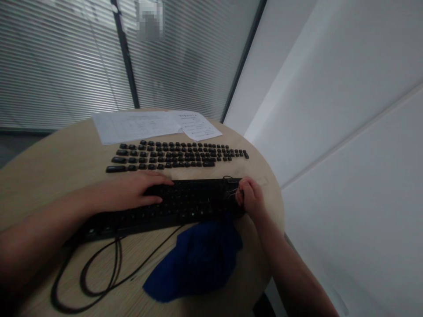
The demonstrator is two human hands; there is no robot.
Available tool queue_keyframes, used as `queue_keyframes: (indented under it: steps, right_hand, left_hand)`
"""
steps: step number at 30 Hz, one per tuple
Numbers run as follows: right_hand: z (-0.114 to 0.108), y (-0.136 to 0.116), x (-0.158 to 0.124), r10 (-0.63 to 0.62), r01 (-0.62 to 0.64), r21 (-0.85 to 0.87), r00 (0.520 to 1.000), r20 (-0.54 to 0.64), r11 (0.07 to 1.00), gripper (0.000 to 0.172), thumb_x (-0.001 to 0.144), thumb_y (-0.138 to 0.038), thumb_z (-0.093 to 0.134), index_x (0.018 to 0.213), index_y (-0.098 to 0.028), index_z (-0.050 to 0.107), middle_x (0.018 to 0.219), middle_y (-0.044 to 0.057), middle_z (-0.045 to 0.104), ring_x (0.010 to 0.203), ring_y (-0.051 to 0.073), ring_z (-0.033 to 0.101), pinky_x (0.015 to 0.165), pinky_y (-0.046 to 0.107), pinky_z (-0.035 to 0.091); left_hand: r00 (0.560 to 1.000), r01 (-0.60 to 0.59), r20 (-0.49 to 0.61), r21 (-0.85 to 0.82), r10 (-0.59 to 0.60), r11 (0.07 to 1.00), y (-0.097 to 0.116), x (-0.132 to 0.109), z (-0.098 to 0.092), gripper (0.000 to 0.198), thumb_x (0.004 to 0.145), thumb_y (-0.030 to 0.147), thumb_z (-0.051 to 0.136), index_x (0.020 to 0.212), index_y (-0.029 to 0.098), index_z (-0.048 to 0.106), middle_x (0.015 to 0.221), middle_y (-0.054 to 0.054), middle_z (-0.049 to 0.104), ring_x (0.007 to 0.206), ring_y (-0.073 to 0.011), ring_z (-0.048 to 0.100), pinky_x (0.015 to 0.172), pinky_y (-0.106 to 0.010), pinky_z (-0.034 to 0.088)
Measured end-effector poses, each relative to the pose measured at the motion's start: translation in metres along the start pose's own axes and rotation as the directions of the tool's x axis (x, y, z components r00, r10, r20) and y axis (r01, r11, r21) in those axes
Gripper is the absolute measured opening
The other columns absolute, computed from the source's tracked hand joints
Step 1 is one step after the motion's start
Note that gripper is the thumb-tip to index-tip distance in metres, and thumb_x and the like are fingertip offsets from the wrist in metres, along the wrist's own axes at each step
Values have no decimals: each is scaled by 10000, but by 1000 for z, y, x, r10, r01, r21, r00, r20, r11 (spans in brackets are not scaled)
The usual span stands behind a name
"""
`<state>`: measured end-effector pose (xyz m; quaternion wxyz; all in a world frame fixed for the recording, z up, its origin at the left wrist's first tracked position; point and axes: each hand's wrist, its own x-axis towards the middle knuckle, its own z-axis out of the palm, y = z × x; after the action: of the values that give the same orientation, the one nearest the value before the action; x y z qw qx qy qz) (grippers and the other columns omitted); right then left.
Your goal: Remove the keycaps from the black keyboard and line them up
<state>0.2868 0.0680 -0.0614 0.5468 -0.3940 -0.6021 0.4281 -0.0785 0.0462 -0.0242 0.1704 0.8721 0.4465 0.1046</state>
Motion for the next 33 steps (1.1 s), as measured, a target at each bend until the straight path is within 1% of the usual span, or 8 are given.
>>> queue_keyframes:
  steps: [4,7,9,12,16,21,29,33]
  right_hand:
    - [6,-9,-18,-211,250,-237,961,177,939,254,1017,-364,558,797,-237,547,591,-43,577,491,115,534,497,233,434]
    - [16,-26,-28,-350,494,-342,845,404,799,94,1012,-243,556,925,-240,591,766,0,677,630,138,640,605,261,498]
    - [28,-41,-32,-390,612,-383,764,514,692,69,992,-188,565,955,-245,574,780,1,692,652,144,661,617,260,495]
    - [49,-60,-34,-399,721,-412,668,629,558,88,973,-159,559,955,-243,538,766,-3,684,631,142,642,597,254,466]
    - [75,-73,-37,-405,787,-391,591,697,477,96,966,-151,527,930,-237,506,723,-10,646,597,141,601,571,259,430]
    - [90,-71,-40,-447,808,-393,576,684,438,96,960,-158,514,912,-239,494,706,-4,642,595,153,597,568,273,426]
    - [100,-63,-42,-436,795,-449,601,669,407,98,972,-179,513,889,-231,510,734,14,677,629,166,625,597,286,443]
    - [101,-63,-43,-400,762,-486,642,654,429,116,994,-213,497,883,-227,526,742,13,681,629,162,622,601,290,417]
  left_hand:
    - [995,36,-92,66,-30,997,24,-3,-4,378,912,371,676,1250,218,749,1355,-104,700,1224,-323,664,1085,-465,493]
    - [994,25,-104,23,-22,999,50,-6,-9,329,941,380,663,1208,216,763,1231,-81,752,1135,-297,696,1019,-439,521]
    - [990,33,-136,-46,-39,998,63,-7,-10,298,961,387,645,1175,220,769,1132,-65,775,1060,-275,711,956,-415,530]
    - [962,99,-231,-190,-142,977,72,-6,-9,245,951,392,660,1078,216,774,1013,-46,777,931,-238,709,833,-366,524]
    - [926,114,-305,-338,-224,934,72,-3,-4,205,903,407,698,925,206,734,870,-19,731,802,-202,664,712,-325,473]
    - [925,115,-309,-323,-220,939,70,-3,-3,201,877,393,681,809,203,671,795,-10,694,757,-199,628,677,-325,421]
    - [932,137,-276,-328,-234,935,70,-1,0,184,862,367,622,767,211,614,772,-6,668,744,-196,612,681,-325,409]
    - [924,149,-284,-352,-257,924,70,2,4,151,824,338,591,738,215,584,740,2,646,719,-191,599,664,-321,400]
